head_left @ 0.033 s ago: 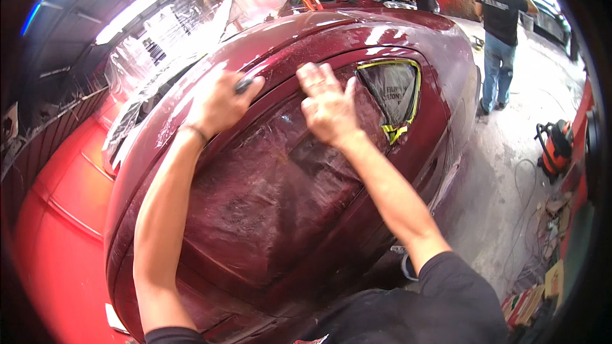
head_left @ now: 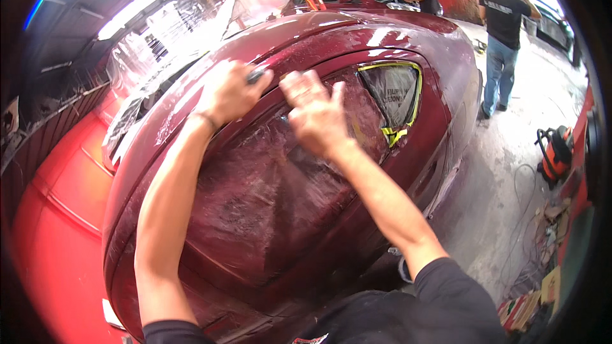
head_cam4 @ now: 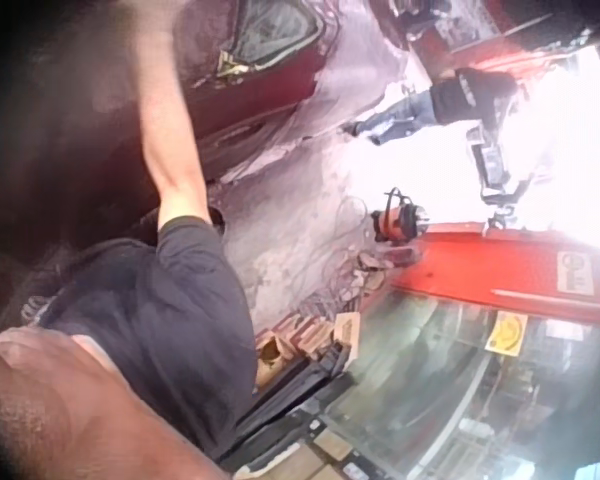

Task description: The person sits on the floor and uses a sanding block to wet-sand the rear quarter panel of a maroon car. They repeatedly dip the sanding block into a bucket of water and rub the surface in circular and linear motions.

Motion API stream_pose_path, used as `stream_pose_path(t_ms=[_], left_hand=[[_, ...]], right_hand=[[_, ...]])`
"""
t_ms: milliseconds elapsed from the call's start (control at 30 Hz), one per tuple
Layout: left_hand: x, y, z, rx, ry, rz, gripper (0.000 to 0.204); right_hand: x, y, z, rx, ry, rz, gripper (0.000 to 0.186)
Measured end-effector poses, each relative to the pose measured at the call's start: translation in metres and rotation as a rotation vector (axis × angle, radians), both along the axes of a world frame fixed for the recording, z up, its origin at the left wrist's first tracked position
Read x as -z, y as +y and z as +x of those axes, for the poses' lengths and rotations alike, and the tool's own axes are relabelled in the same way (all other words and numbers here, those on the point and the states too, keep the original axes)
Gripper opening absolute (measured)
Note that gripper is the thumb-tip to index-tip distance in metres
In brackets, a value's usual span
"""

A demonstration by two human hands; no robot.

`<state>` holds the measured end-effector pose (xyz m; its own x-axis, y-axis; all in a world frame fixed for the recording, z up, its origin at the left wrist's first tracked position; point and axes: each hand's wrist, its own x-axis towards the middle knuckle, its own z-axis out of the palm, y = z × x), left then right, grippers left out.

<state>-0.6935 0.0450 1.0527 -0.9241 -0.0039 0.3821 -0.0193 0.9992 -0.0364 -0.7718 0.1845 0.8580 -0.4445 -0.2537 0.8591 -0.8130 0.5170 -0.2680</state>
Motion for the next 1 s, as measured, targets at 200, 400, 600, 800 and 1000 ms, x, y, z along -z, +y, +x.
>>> stream_pose_path(t_ms=[200,400,600,800,1000], left_hand=[[-0.017,0.057,-0.075,-0.066,0.021,-0.081,0.045],[-0.021,0.032,-0.048,-0.125,-0.11,-0.104,0.042],[-0.027,-0.058,0.095,-0.353,0.057,-0.154,0.049],[0.003,-0.154,0.296,-0.514,0.6,0.047,0.037],[0.062,-0.241,0.37,-0.604,1.023,-0.048,0.04]], right_hand=[[0.003,0.052,-0.072,0.053,0.055,0.118,0.066],[-0.006,-0.012,0.036,-0.266,0.131,0.06,0.073],[0.001,0.025,-0.027,0.035,0.075,0.15,0.068],[-0.012,-0.034,0.045,-0.111,0.019,0.116,0.068],[-0.032,-0.137,0.226,-0.498,0.364,0.343,0.069]])
